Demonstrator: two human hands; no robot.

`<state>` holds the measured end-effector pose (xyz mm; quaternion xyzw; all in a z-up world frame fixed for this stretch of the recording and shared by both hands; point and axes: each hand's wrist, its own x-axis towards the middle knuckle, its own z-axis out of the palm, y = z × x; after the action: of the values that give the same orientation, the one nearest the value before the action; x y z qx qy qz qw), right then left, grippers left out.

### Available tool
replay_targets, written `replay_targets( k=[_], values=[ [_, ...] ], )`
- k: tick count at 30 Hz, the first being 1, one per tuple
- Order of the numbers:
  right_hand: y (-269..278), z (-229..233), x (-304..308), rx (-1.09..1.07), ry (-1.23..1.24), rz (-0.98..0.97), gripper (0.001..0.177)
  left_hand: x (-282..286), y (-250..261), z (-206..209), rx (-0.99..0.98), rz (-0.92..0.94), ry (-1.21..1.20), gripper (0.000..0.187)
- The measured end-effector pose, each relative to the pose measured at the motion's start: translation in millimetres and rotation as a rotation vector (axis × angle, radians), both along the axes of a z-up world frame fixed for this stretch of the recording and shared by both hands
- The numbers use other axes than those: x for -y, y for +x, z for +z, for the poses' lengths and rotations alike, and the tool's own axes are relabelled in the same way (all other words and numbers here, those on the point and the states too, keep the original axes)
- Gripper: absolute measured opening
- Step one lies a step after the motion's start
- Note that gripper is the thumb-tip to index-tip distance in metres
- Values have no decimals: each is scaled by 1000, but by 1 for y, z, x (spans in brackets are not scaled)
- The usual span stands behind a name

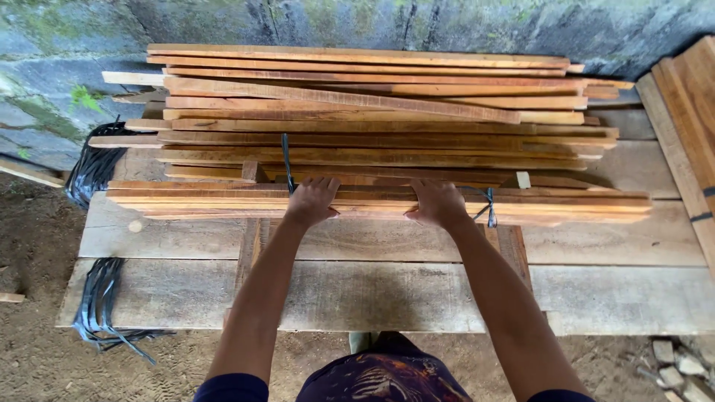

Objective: Bundling several thin wooden planks together using plastic straps.

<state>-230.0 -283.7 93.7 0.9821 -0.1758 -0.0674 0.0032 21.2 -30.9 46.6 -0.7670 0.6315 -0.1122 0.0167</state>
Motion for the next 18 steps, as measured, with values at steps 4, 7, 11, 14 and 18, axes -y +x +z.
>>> replay_targets(
  k=[4, 7, 11, 14, 18],
  values=[
    [-4, -17, 4, 35, 0, 19, 68, -1, -14, -2, 24, 69, -79, 85],
    [-3, -18, 7, 178, -93, 100, 69, 4, -15, -6, 29, 118, -149, 94],
    [0, -32, 14, 297, -121, 143, 70, 4, -22, 8, -69, 205, -20, 84],
    [-6, -30, 11, 339, -120, 173, 71, 4, -30, 9, -85, 216, -14, 82],
    [-9, -7, -4, 484, -108, 197, 67, 5, -29, 4, -84, 220, -1, 81]
  ],
)
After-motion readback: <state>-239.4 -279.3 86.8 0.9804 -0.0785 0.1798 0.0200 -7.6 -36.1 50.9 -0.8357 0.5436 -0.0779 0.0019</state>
